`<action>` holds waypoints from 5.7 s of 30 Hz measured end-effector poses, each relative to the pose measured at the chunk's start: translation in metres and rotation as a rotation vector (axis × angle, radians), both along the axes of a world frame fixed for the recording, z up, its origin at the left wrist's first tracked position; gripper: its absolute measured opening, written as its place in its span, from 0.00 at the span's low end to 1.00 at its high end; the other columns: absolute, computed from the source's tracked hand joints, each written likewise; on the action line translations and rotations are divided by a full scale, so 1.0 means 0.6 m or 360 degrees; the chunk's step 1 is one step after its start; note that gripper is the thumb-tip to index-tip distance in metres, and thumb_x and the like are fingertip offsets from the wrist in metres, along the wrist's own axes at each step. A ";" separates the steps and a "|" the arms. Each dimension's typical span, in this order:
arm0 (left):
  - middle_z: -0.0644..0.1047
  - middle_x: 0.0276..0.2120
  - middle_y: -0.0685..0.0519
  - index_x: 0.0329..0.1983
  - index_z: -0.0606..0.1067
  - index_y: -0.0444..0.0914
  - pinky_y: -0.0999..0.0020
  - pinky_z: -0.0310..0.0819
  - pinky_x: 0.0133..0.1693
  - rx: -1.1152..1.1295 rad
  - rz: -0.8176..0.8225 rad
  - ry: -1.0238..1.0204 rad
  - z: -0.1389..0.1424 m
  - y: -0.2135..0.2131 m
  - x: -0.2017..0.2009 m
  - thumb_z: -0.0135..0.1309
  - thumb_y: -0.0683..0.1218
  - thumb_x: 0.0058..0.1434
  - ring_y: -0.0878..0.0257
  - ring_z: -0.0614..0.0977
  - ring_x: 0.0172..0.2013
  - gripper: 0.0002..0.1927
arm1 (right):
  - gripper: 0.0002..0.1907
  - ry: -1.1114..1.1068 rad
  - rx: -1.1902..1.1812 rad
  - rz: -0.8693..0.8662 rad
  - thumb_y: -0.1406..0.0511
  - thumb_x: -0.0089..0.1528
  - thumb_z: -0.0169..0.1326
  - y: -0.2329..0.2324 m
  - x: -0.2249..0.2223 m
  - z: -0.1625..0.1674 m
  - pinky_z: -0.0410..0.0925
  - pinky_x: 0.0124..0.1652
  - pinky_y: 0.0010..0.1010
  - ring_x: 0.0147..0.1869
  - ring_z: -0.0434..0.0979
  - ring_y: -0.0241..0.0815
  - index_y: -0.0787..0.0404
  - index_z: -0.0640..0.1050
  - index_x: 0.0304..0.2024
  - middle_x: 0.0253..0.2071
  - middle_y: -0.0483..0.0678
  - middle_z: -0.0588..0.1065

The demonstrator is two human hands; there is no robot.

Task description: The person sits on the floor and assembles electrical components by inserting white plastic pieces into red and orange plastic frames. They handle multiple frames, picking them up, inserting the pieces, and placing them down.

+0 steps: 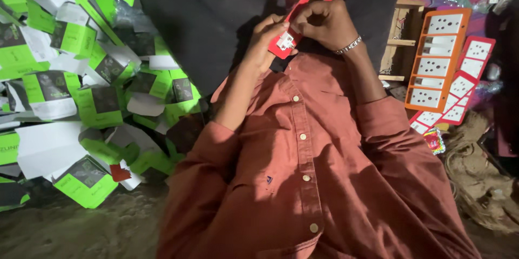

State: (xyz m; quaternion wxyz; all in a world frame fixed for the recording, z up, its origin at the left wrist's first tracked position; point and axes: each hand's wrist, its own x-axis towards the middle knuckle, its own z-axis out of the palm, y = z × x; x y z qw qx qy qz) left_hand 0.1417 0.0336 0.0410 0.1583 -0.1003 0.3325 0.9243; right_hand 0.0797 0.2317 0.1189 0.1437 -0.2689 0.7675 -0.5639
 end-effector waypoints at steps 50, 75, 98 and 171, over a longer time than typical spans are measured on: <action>0.77 0.40 0.57 0.47 0.76 0.34 0.76 0.69 0.44 -0.0560 0.0311 0.0420 -0.019 0.016 0.008 0.57 0.44 0.72 0.73 0.74 0.40 0.08 | 0.07 0.1177 0.0323 -0.0354 0.71 0.64 0.65 -0.040 0.054 -0.020 0.72 0.41 0.39 0.42 0.77 0.51 0.66 0.81 0.43 0.40 0.51 0.78; 0.75 0.39 0.59 0.51 0.72 0.36 0.78 0.68 0.39 -0.0891 0.0345 0.0523 -0.003 0.031 0.018 0.56 0.43 0.70 0.74 0.73 0.37 0.10 | 0.06 0.0870 0.0183 -0.0483 0.69 0.65 0.65 -0.032 0.047 -0.038 0.69 0.34 0.36 0.35 0.79 0.50 0.66 0.80 0.40 0.34 0.54 0.77; 0.72 0.35 0.60 0.47 0.72 0.37 0.78 0.63 0.34 -0.0836 0.0318 0.0573 -0.014 0.029 0.019 0.56 0.46 0.73 0.75 0.69 0.32 0.08 | 0.09 0.0318 0.0110 -0.0359 0.67 0.68 0.55 -0.017 0.036 -0.040 0.68 0.30 0.31 0.28 0.76 0.38 0.69 0.81 0.44 0.29 0.53 0.78; 0.54 0.77 0.45 0.82 0.42 0.39 0.55 0.54 0.77 -0.0514 0.0031 0.0779 -0.033 0.042 0.039 0.31 0.65 0.79 0.52 0.59 0.77 0.38 | 0.11 0.0889 0.0171 -0.0491 0.62 0.69 0.51 -0.040 0.061 -0.099 0.68 0.47 0.47 0.46 0.74 0.57 0.64 0.77 0.45 0.39 0.55 0.75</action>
